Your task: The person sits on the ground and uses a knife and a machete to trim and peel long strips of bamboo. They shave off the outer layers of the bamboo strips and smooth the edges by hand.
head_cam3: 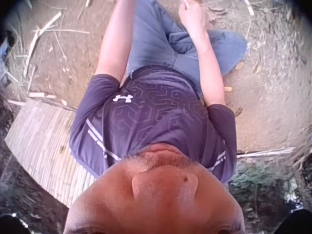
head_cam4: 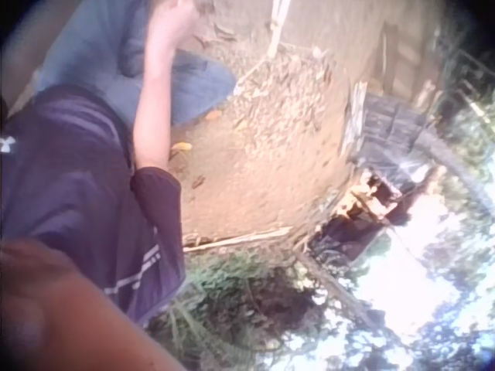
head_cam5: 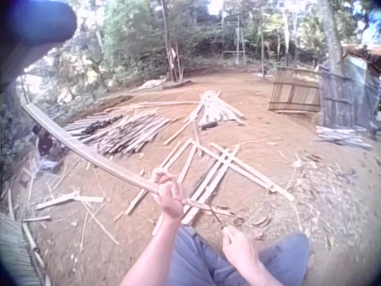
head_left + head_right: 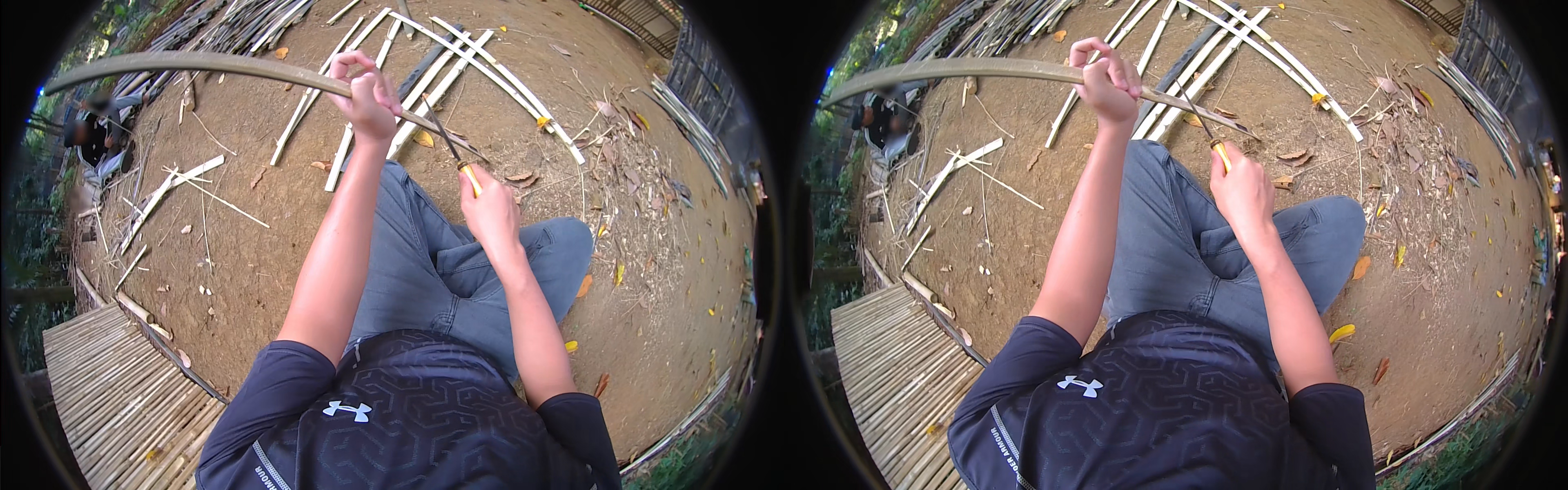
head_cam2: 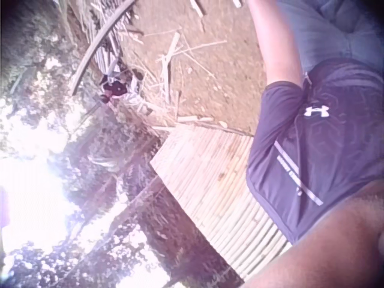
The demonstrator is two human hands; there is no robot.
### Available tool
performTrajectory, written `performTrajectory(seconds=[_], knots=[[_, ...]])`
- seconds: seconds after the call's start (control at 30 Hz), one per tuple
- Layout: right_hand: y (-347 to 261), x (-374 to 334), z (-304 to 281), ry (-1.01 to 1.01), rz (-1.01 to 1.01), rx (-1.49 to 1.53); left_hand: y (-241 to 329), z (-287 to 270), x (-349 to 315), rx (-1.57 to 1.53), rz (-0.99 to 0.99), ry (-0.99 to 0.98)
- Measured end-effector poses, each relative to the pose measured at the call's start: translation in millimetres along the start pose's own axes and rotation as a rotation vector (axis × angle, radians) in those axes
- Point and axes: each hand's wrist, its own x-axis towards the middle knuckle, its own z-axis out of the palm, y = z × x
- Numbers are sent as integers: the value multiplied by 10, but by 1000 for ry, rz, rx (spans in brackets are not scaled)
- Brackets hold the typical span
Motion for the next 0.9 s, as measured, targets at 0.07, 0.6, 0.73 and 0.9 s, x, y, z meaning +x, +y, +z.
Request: performTrajectory(seconds=[0.07, 0.6, 0.73, 0.9], knots=[[133, 95, 61, -8, 19, -57, 20, -18, -16, -20, 3, -18], [107, 214, -27, -70, -96, 18, 16, 13, 18, -100, -52, -169], [-5, 318, -2, -107, -132, -76, 28, -145, 73, -73, -62, -52], [-64, 290, 182, 17, -244, -208, 61, -118, 3, -74, -51, -21]])
